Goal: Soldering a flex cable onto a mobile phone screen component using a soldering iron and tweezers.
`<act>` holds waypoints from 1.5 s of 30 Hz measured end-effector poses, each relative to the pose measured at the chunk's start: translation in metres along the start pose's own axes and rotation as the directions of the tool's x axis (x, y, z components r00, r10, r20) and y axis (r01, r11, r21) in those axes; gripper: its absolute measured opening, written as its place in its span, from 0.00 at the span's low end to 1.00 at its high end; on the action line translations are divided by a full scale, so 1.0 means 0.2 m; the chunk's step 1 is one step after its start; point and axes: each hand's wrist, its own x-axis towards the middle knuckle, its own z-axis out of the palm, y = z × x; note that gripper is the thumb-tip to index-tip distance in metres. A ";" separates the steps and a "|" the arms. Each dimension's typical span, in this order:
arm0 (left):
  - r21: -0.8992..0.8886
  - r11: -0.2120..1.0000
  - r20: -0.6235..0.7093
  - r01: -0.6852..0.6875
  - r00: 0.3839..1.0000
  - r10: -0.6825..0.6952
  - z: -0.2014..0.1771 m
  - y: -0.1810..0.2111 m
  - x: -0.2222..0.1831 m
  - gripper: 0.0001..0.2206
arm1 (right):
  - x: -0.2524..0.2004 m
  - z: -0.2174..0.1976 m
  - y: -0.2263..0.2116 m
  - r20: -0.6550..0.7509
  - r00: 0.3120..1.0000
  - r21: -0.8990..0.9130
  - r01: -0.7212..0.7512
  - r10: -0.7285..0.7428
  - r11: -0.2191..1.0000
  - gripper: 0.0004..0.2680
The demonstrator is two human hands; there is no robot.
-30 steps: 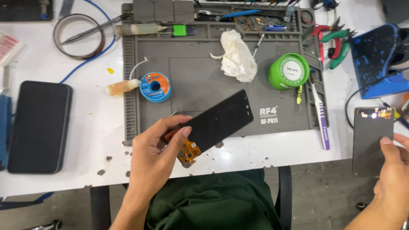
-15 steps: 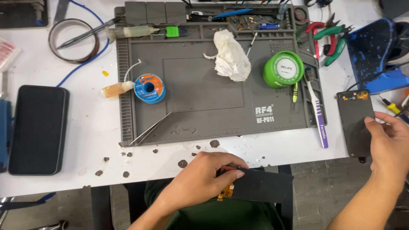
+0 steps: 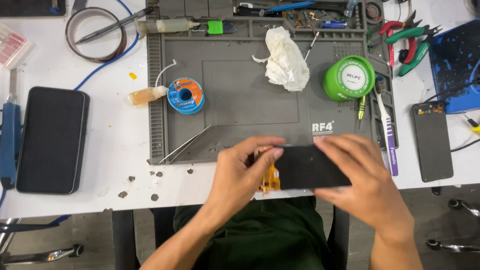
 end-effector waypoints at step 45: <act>0.485 0.608 -0.064 -0.629 0.668 0.742 -0.33 -0.08 -0.15 0.13 | 0.16 0.22 0.18 -0.262 0.962 0.023 0.081 -0.072 0.996 0.22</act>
